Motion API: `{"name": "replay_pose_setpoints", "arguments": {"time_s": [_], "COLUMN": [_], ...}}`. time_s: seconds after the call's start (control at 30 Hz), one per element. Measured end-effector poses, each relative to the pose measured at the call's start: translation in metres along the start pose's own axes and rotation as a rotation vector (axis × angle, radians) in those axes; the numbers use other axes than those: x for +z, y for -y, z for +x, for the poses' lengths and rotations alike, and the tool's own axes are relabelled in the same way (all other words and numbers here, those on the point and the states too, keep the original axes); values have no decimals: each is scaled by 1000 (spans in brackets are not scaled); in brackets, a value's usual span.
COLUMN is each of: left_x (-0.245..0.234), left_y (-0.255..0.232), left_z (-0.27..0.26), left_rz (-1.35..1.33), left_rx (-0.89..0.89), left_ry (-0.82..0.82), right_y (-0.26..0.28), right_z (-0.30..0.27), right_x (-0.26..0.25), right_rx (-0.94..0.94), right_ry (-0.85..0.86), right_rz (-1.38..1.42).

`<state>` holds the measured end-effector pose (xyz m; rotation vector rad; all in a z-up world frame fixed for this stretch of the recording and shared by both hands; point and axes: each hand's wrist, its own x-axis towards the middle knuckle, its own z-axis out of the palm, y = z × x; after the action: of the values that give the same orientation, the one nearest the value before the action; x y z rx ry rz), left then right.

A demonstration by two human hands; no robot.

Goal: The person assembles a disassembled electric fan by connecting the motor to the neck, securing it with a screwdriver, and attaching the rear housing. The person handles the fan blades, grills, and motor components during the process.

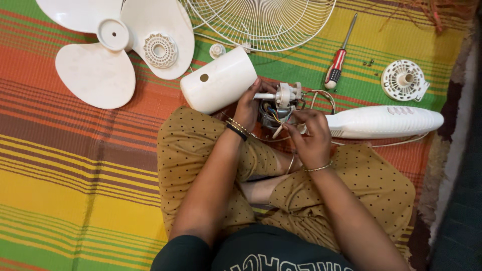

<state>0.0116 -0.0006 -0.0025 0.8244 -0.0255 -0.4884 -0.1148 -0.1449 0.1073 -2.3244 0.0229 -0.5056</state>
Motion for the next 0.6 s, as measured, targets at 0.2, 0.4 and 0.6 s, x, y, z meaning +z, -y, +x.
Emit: {"name": "replay_pose_setpoints", "arguments": {"time_s": [0.2, 0.4, 0.6], "left_x": [6, 9, 11], "left_y": [-9, -12, -18], "left_z": [-2, -5, -8], "left_rz": [21, -17, -9], "left_rx": [-1, -20, -3], "left_ry": [-11, 2, 57], "right_y": [-8, -30, -35], "right_z": [-15, -17, -15], "right_x": [10, 23, 22], "right_rx": [144, 354, 281], "right_ry": [-33, -32, 58], "right_rz": [151, 368, 240]}}
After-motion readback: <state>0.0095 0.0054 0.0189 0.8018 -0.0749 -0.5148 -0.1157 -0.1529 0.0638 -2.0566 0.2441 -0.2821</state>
